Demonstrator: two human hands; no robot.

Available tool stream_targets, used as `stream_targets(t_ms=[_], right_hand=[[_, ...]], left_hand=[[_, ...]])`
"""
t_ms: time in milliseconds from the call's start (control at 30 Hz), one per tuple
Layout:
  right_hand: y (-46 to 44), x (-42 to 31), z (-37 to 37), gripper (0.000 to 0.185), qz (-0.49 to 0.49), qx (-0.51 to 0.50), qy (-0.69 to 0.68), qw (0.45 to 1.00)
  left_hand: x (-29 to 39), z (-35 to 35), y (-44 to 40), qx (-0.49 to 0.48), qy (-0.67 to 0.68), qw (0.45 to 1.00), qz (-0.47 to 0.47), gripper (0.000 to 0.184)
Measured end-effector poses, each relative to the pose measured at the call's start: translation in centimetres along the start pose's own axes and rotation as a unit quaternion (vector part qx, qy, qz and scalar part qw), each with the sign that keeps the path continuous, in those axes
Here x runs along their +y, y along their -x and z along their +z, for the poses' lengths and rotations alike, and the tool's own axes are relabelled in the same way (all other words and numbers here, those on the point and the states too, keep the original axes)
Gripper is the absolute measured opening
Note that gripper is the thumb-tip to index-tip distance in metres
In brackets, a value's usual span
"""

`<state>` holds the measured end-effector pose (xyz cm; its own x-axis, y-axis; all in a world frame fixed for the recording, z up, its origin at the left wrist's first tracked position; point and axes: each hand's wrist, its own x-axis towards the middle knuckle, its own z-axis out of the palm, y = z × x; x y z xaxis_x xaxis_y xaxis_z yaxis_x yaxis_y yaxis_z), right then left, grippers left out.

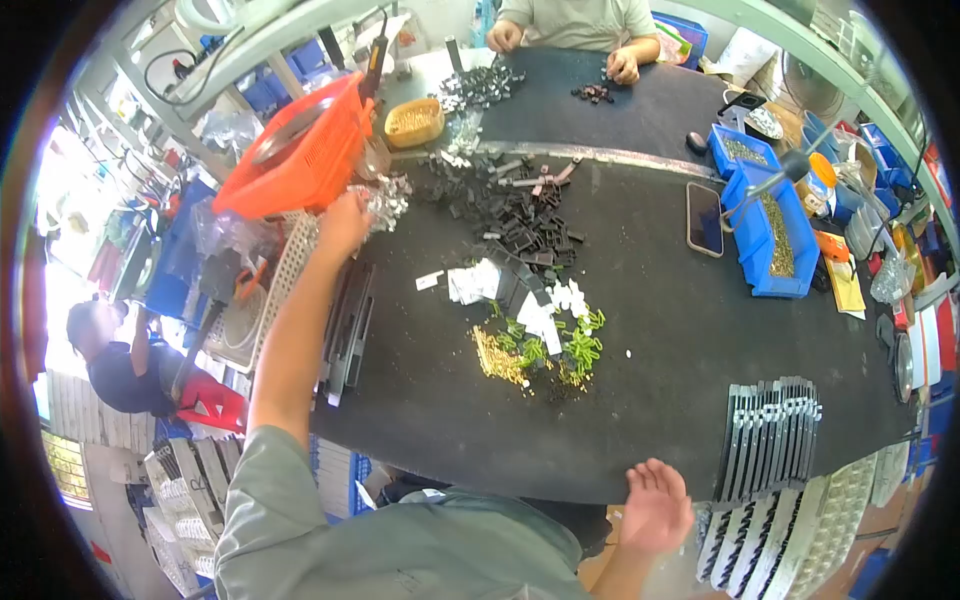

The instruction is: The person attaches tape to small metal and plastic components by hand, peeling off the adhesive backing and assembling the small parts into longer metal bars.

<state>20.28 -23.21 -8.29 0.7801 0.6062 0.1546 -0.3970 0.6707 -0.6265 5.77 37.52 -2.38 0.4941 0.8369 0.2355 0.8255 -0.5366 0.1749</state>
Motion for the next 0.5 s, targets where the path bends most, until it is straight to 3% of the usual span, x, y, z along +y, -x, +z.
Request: stream_targets(t_ms=[33,100,133,200,233,300,367,467,500], right_hand=[[-0.8,0.1,-0.2,0.053,0.009,0.003,0.008,1.0],[-2.7,0.7,-0.9,0.054,0.058,-0.029,-0.209,0.976],[-2.9,0.4,-0.3,0.053,0.054,0.069,-0.195,0.977],[-2.9,0.9,-1.3,0.054,0.046,0.083,-0.152,0.984],[-2.7,0.9,-1.6,0.055,0.036,0.098,-0.116,0.988],[-3.6,1.2,-0.4,0.054,0.025,0.163,-0.062,0.984],[-4.6,1.8,-0.2,0.054,0.031,0.079,-0.04,0.996],[-5.9,2.8,1.4,0.054,0.027,0.079,-0.039,0.996],[-5.6,3.5,2.1,0.056,0.001,0.12,-0.015,0.993]], left_hand=[[0.1,-0.7,0.3,-0.015,0.013,1.0,-0.005,0.038],[0.2,-1.6,1.9,-0.002,0.035,0.999,0.012,0.033],[0.6,-2.4,2.4,0.02,0.053,0.998,0.039,0.029],[3.3,-6.0,7.3,0.046,0.144,0.986,0.071,0.02],[4.7,-7.8,10.4,-0.012,0.229,0.972,0.042,0.018],[6.3,-9.9,16.8,-0.113,0.398,0.91,-0.016,0.014],[6.6,-8.7,22.7,-0.191,0.554,0.807,-0.069,0.013],[9.4,-6.0,29.6,-0.166,0.686,0.694,-0.146,0.014],[10.3,-4.6,31.3,-0.15,0.714,0.664,-0.164,0.012]])
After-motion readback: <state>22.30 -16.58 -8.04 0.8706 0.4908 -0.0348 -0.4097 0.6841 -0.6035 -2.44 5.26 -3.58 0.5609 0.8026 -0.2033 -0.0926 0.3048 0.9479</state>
